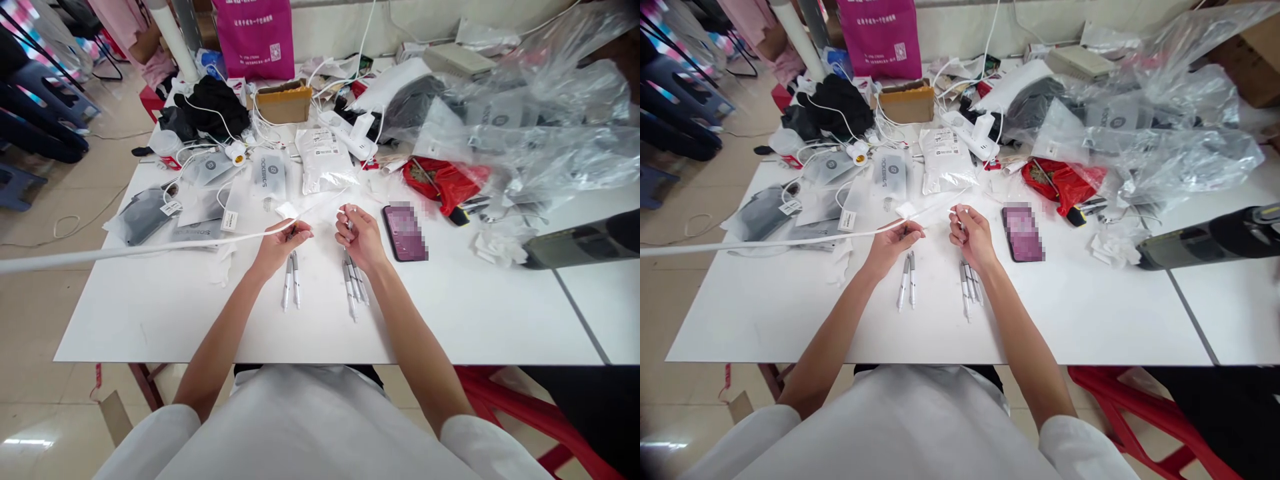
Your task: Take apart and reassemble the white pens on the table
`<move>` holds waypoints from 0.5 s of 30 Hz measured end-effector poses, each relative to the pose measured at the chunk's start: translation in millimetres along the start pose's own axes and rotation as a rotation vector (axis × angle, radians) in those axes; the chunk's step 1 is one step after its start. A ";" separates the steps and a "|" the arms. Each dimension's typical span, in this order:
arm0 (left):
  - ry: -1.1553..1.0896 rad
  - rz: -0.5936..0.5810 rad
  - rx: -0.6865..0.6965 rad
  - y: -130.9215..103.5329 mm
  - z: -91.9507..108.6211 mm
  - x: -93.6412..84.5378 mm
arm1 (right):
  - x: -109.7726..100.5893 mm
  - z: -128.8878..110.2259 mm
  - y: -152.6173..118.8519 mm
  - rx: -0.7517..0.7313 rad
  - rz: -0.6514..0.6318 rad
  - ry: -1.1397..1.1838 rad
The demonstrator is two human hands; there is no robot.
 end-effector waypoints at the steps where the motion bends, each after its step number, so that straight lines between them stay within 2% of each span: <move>1: -0.017 0.007 -0.009 -0.5 -4.0 -1.8 | 0.8 1.3 -0.1 0.001 -0.006 0.003; 8: -0.019 0.008 -0.010 -6.0 -14.4 -4.4 | 9.3 16.8 -2.0 -0.022 -0.126 -0.221; 12: 0.047 0.082 0.019 -8.7 -11.4 -10.0 | 14.8 27.5 -5.9 -0.040 -0.199 -0.424; 15: 0.075 0.131 0.024 -10.5 -10.2 -13.8 | 14.7 31.9 -6.9 -0.067 -0.186 -0.567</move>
Point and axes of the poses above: each hand's wrist, its own y-axis towards the middle knuckle, its own x-axis out of the palm, z = x × y, the point moved 8 cm from there along y, towards the middle knuckle, and after that the axes turned 2 degrees about z, right-handed, at the moved point
